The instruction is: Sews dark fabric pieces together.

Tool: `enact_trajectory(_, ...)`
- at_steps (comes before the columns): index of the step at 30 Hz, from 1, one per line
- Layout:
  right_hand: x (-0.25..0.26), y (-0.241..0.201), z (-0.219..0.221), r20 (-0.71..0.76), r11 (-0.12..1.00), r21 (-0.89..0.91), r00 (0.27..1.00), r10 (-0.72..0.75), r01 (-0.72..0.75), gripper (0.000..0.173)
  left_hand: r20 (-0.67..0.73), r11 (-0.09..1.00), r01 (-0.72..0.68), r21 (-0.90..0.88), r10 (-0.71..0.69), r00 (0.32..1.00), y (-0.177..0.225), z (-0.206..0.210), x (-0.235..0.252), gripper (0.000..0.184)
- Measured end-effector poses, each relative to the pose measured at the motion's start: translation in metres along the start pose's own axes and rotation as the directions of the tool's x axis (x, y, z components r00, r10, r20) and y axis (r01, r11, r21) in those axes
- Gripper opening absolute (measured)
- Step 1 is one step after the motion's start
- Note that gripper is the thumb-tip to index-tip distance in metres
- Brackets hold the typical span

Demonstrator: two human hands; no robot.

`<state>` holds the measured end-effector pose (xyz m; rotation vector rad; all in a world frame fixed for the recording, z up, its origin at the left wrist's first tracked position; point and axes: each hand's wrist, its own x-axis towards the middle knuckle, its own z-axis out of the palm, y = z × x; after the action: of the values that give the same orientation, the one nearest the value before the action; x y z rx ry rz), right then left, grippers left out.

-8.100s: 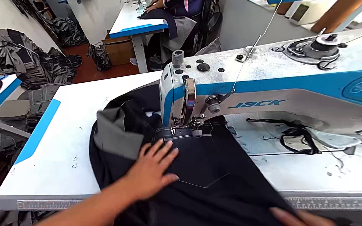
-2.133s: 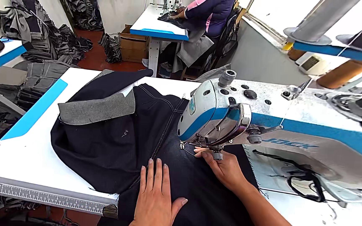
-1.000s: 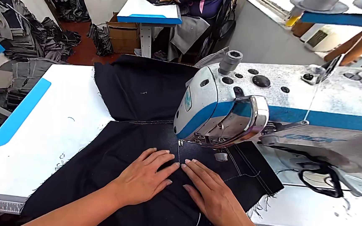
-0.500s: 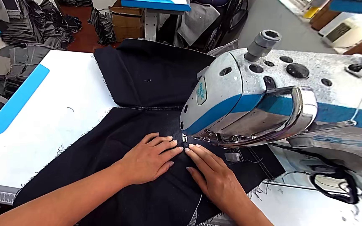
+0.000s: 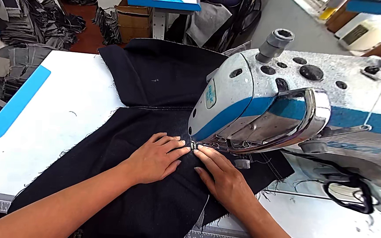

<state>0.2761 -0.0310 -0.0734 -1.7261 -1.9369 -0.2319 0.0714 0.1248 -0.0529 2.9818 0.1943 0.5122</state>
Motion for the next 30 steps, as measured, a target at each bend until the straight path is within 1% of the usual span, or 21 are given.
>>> enact_trajectory(17, 0.003, 0.002, 0.001, -0.021, 0.999, 0.004, 0.999, 0.033, -0.033, 0.038, 0.002, 1.000, -0.006, 0.015, 0.006, 1.000, -0.007, -0.001, 0.005, 0.044)
enact_trajectory(19, 0.003, 0.002, 0.001, -0.024, 0.999, 0.006, 0.999, 0.033, -0.033, 0.039, -0.005, 1.000, 0.019, 0.013, -0.019, 1.000, -0.003, -0.001, 0.006, 0.042)
enact_trajectory(20, 0.003, 0.002, 0.001, -0.023, 1.000, 0.016, 0.999, 0.027, -0.026, 0.039, 0.019, 0.997, 0.077, 0.016, -0.077, 0.997, 0.005, -0.004, 0.006, 0.041)
enact_trajectory(21, 0.004, 0.005, -0.001, -0.014, 0.999, 0.034, 1.000, 0.010, -0.009, 0.039, 0.081, 0.983, 0.182, 0.016, -0.183, 0.980, 0.021, -0.011, 0.006, 0.041)
enact_trajectory(22, 0.006, 0.012, -0.005, 0.007, 0.998, 0.055, 1.000, -0.022, 0.022, 0.039, 0.187, 0.948, 0.319, 0.012, -0.316, 0.930, 0.041, -0.021, 0.007, 0.045)
enact_trajectory(23, 0.010, 0.024, -0.012, 0.049, 0.996, 0.070, 0.997, -0.065, 0.062, 0.039, 0.318, 0.891, 0.454, 0.004, -0.432, 0.844, 0.063, -0.032, 0.008, 0.055)
enact_trajectory(24, 0.015, 0.039, -0.021, 0.098, 0.992, 0.064, 0.988, -0.117, 0.111, 0.038, 0.383, 0.841, 0.542, -0.010, -0.497, 0.778, 0.081, -0.036, 0.004, 0.069)
enact_trajectory(25, 0.021, 0.056, -0.030, 0.138, 0.985, 0.033, 0.975, -0.172, 0.169, 0.036, 0.359, 0.817, 0.576, -0.017, -0.533, 0.767, 0.093, -0.032, -0.004, 0.078)
enact_trajectory(26, 0.026, 0.071, -0.037, 0.169, 0.975, -0.007, 0.961, -0.220, 0.224, 0.034, 0.256, 0.828, 0.561, 0.000, -0.542, 0.800, 0.100, -0.020, -0.017, 0.080)
enact_trajectory(27, 0.028, 0.084, -0.041, 0.209, 0.967, -0.042, 0.948, -0.239, 0.253, 0.036, 0.137, 0.857, 0.515, 0.021, -0.513, 0.847, 0.099, -0.007, -0.030, 0.078)
enact_trajectory(28, 0.026, 0.094, -0.039, 0.227, 0.961, -0.058, 0.941, -0.251, 0.270, 0.040, 0.052, 0.890, 0.453, 0.045, -0.455, 0.889, 0.091, 0.000, -0.041, 0.074)
enact_trajectory(29, 0.022, 0.096, -0.035, 0.208, 0.963, -0.044, 0.945, -0.253, 0.268, 0.042, 0.020, 0.921, 0.387, 0.040, -0.388, 0.921, 0.075, 0.000, -0.049, 0.068)
enact_trajectory(30, 0.016, 0.091, -0.030, 0.157, 0.966, -0.030, 0.955, -0.250, 0.258, 0.041, 0.005, 0.950, 0.311, 0.025, -0.311, 0.950, 0.053, -0.005, -0.054, 0.061)
